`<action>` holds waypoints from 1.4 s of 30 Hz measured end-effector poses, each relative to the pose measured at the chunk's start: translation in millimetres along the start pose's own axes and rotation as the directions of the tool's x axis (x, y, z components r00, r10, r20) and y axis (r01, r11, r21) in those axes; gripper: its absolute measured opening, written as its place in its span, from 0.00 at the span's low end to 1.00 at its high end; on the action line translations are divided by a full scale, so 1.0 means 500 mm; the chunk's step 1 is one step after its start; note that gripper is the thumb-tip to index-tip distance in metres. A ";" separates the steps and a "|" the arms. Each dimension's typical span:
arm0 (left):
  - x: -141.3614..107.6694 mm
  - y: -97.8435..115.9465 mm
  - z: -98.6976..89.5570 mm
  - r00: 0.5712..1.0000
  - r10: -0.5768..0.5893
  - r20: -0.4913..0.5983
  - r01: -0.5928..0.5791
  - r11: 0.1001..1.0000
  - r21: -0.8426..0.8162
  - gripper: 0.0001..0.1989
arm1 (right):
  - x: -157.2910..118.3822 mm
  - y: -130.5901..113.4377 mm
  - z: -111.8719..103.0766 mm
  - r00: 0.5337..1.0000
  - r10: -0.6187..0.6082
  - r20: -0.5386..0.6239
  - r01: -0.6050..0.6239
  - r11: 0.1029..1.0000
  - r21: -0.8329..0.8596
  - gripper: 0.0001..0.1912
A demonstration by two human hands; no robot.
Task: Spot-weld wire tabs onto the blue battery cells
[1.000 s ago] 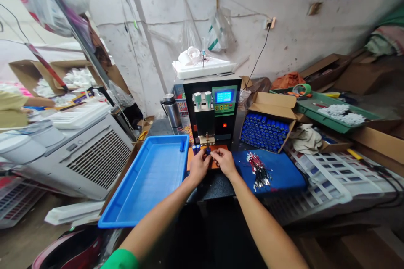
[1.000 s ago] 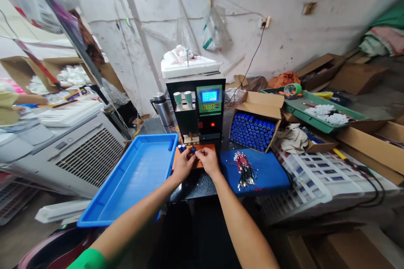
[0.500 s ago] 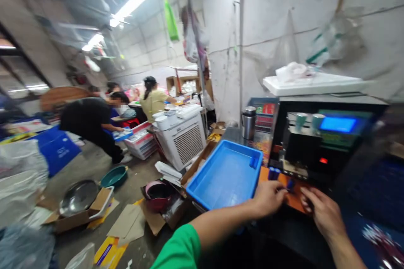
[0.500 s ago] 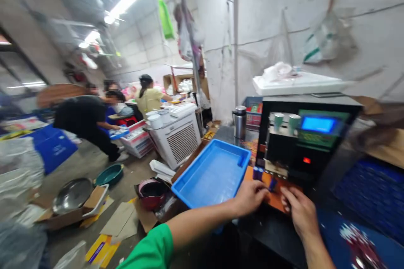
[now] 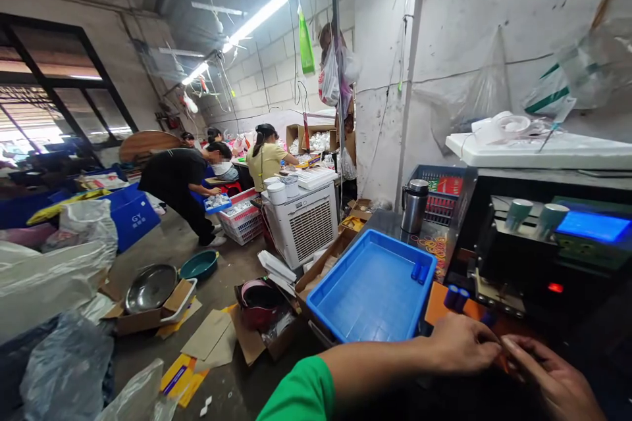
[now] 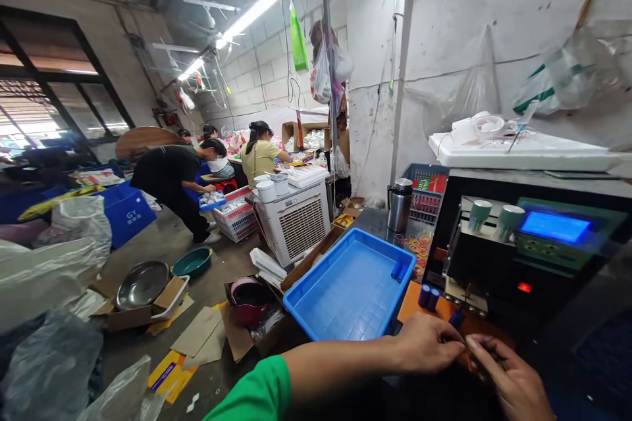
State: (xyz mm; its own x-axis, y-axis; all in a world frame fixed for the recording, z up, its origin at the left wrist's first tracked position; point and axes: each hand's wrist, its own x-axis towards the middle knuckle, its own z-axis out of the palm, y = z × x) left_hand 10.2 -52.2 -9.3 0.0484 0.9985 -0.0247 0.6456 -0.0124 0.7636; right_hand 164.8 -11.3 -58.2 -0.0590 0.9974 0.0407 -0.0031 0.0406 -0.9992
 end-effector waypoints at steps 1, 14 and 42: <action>0.001 0.001 -0.002 1.000 0.003 -0.001 -0.003 1.000 -0.022 0.16 | 0.000 -0.008 0.001 0.999 0.021 0.030 -0.021 1.000 -0.014 0.21; 0.083 -0.012 -0.023 1.000 0.017 0.023 -0.004 0.882 -0.471 0.17 | 0.054 -0.065 0.023 0.971 -0.116 0.209 0.090 0.987 0.132 0.16; 0.102 -0.016 -0.019 0.960 0.264 -0.094 -0.274 0.955 -0.116 0.17 | 0.083 -0.071 0.017 0.995 0.044 -0.094 0.009 0.869 0.495 0.18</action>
State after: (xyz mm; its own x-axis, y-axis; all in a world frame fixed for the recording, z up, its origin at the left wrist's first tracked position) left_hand 0.0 -0.8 -10.5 0.1456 0.9602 0.2384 0.5145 -0.2793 0.8107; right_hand 153.7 28.2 -21.0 0.0352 0.9994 -0.0035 -0.4978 0.0145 -0.8672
